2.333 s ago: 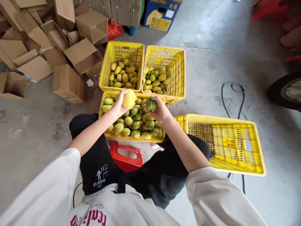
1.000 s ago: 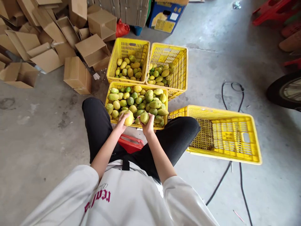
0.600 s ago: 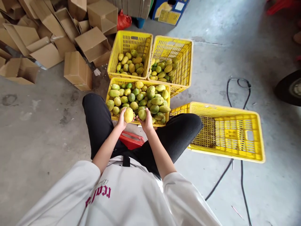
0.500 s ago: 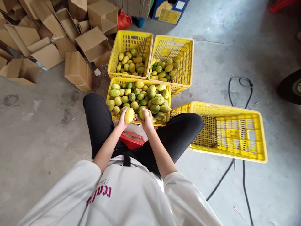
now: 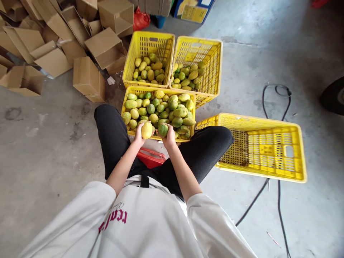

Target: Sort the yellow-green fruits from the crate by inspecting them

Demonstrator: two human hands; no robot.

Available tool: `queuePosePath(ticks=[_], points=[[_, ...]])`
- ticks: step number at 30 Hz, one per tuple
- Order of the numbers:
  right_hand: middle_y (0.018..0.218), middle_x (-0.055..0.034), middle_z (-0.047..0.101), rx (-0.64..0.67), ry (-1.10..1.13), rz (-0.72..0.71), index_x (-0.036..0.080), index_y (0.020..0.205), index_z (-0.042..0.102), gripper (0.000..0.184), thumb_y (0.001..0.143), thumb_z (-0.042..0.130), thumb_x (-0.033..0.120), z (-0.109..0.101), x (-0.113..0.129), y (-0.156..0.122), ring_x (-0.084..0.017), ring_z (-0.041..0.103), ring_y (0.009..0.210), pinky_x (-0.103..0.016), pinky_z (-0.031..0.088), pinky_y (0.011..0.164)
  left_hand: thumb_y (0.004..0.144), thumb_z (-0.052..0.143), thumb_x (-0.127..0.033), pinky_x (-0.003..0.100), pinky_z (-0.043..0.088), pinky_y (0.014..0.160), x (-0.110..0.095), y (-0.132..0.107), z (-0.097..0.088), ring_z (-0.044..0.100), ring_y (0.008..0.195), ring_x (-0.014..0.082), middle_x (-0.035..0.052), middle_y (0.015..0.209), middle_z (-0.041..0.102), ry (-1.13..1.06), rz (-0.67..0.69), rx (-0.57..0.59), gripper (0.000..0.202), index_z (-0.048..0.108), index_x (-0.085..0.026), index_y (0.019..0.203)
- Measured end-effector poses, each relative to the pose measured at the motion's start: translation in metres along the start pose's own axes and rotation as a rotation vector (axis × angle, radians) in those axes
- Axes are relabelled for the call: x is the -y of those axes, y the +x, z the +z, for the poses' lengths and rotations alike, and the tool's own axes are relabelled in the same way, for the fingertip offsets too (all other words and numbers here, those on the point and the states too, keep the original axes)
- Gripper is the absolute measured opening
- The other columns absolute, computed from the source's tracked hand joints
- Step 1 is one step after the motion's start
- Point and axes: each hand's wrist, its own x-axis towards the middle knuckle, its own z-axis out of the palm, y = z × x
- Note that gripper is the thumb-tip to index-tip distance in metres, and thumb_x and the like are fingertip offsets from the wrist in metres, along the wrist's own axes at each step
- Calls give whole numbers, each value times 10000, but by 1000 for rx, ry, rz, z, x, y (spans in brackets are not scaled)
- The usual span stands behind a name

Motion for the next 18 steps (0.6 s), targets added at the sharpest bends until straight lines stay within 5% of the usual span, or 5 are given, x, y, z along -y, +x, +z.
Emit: queuePosePath(ticks=[5, 8, 12, 18], points=[[956, 37, 752, -2, 113, -123, 281, 1005, 671, 332, 864, 912, 461, 2, -1, -4, -200, 797, 867, -333, 740, 795, 1121, 650, -326, 355, 741, 898, 1, 2, -3, 873, 938, 262, 63, 959, 826, -43, 58, 35, 171, 776, -212, 1112], [987, 56, 746, -29, 141, -176, 286, 1005, 658, 425, 770, 1002, 371, 2, -1, -5, -173, 771, 851, -339, 744, 855, 1092, 708, -231, 301, 706, 764, 7, 7, -4, 832, 815, 205, 32, 980, 833, -5, 122, 32, 59, 757, -206, 1111], [976, 50, 752, -38, 155, -155, 286, 1016, 677, 325, 866, 941, 403, 0, -3, -1, -185, 797, 904, -354, 754, 882, 958, 834, -83, 262, 654, 653, 14, 12, -3, 778, 704, 175, 2, 929, 847, 42, 128, 4, 243, 707, -237, 1096], [866, 27, 756, -152, -9, -49, 294, 989, 662, 251, 1035, 785, 508, -7, -10, 12, -225, 836, 891, -309, 706, 727, 977, 832, -122, 334, 731, 914, 8, 12, -6, 835, 905, 219, 12, 892, 810, 40, 99, -44, 165, 725, -236, 1030]])
